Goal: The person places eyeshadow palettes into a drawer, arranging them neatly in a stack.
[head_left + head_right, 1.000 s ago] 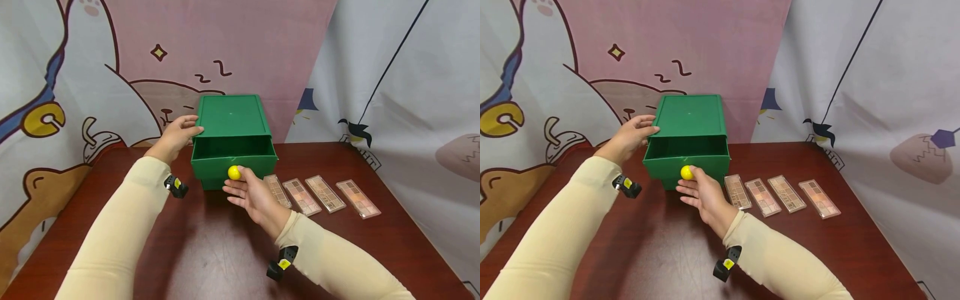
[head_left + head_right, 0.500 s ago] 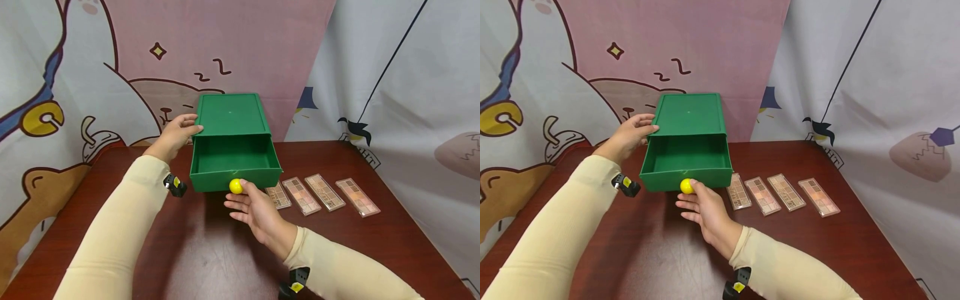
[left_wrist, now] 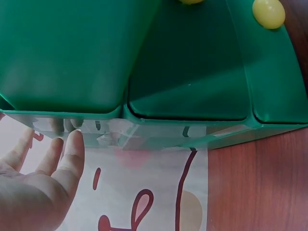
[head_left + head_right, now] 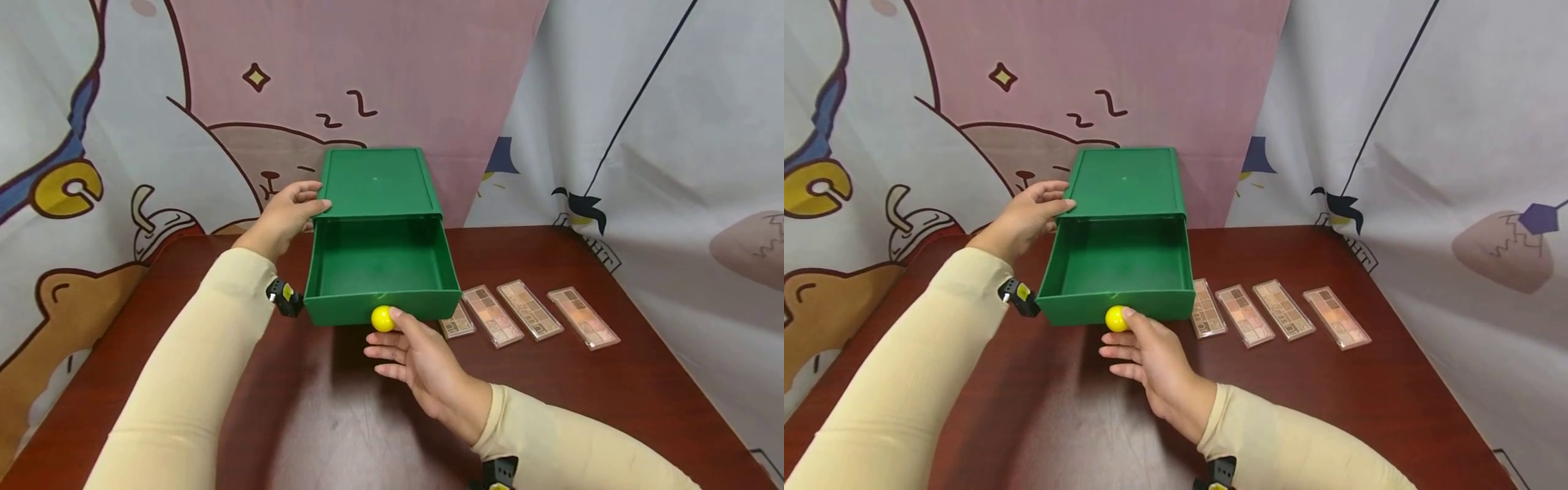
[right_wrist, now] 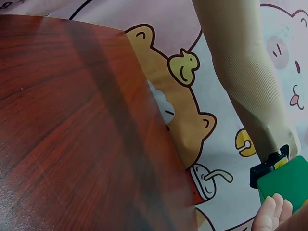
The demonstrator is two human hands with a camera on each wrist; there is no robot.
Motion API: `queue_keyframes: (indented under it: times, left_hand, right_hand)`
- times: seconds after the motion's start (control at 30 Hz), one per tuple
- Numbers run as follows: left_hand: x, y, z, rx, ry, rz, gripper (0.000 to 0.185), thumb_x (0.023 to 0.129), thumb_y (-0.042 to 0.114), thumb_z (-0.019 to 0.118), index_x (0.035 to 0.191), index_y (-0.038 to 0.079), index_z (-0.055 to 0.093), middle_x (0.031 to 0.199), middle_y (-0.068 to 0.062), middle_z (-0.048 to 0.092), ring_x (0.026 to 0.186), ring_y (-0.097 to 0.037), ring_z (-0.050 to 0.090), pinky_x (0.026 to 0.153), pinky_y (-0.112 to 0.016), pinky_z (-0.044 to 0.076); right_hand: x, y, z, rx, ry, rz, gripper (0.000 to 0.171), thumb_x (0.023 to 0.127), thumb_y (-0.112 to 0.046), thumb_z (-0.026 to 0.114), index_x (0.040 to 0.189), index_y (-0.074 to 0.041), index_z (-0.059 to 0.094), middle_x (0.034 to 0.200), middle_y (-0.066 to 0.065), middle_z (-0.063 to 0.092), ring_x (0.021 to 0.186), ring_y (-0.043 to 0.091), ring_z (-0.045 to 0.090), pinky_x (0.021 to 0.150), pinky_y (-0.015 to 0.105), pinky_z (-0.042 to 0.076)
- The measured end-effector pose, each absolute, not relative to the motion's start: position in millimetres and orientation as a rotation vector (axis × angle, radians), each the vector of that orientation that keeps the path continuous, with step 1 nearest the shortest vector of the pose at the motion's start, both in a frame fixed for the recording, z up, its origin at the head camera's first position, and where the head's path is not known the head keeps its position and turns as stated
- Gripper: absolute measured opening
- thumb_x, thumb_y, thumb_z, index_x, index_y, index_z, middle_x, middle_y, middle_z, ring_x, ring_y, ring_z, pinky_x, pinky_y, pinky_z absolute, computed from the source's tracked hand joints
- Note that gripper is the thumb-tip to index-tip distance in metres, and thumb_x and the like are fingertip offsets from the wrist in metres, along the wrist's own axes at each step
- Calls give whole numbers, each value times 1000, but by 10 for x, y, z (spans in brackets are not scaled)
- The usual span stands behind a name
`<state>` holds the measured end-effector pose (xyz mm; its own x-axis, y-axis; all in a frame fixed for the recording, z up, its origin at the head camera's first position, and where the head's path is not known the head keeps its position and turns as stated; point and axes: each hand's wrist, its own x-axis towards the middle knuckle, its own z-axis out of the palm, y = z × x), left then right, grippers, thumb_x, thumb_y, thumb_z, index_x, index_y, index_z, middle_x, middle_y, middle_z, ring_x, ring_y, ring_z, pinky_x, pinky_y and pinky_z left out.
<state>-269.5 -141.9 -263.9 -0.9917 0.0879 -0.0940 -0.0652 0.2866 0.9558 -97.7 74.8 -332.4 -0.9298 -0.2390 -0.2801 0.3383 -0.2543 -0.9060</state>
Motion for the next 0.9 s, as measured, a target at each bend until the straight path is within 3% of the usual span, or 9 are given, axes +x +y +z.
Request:
queue_keyframes:
  times: [0.2, 0.43, 0.73, 0.83, 0.9]
  left_hand:
    - [-2715, -1393, -2617, 26, 2418, 1800, 55, 98, 24, 58, 149, 17, 37, 151, -8, 35, 132, -25, 41, 106, -43, 38]
    - [-2703, -1397, -2590, 25, 2425, 1792, 57, 98, 26, 59, 149, 18, 36, 152, -8, 33, 134, -26, 39, 107, -44, 36]
    - [-2681, -1395, -2603, 34, 2416, 1798, 59, 97, 25, 59, 150, 16, 34, 153, -9, 32, 135, -25, 38, 107, -42, 37]
    - [-2672, -1393, -2618, 28, 2412, 1799, 59, 98, 25, 58, 150, 16, 34, 153, -10, 32, 135, -25, 38, 106, -42, 38]
    - [-2670, -1388, -2631, 27, 2410, 1797, 59, 97, 25, 59, 150, 16, 34, 153, -10, 31, 134, -25, 38, 106, -42, 38]
  right_hand:
    - [-971, 811, -3303, 86, 1644, -2220, 43, 99, -39, 48, 121, -2, 50, 94, 3, 69, 89, 17, 67, 75, 28, 53]
    - [-945, 967, -3394, -10, 1791, -2108, 53, 99, -38, 47, 127, 7, 50, 113, 16, 68, 96, 20, 67, 76, 27, 52]
    - [-1132, 1599, -3749, 183, 2171, -2141, 33, 98, -15, 50, 119, 9, 58, 109, 17, 69, 90, 18, 68, 76, 33, 55]
    - [-1272, 1892, -3815, 270, 2394, -2101, 32, 98, -15, 53, 120, 8, 59, 109, 14, 69, 87, 11, 68, 77, 32, 55]
    - [-1356, 2102, -3857, 292, 2597, -1978, 33, 98, -19, 55, 121, 5, 60, 113, 15, 68, 88, 1, 64, 78, 25, 53]
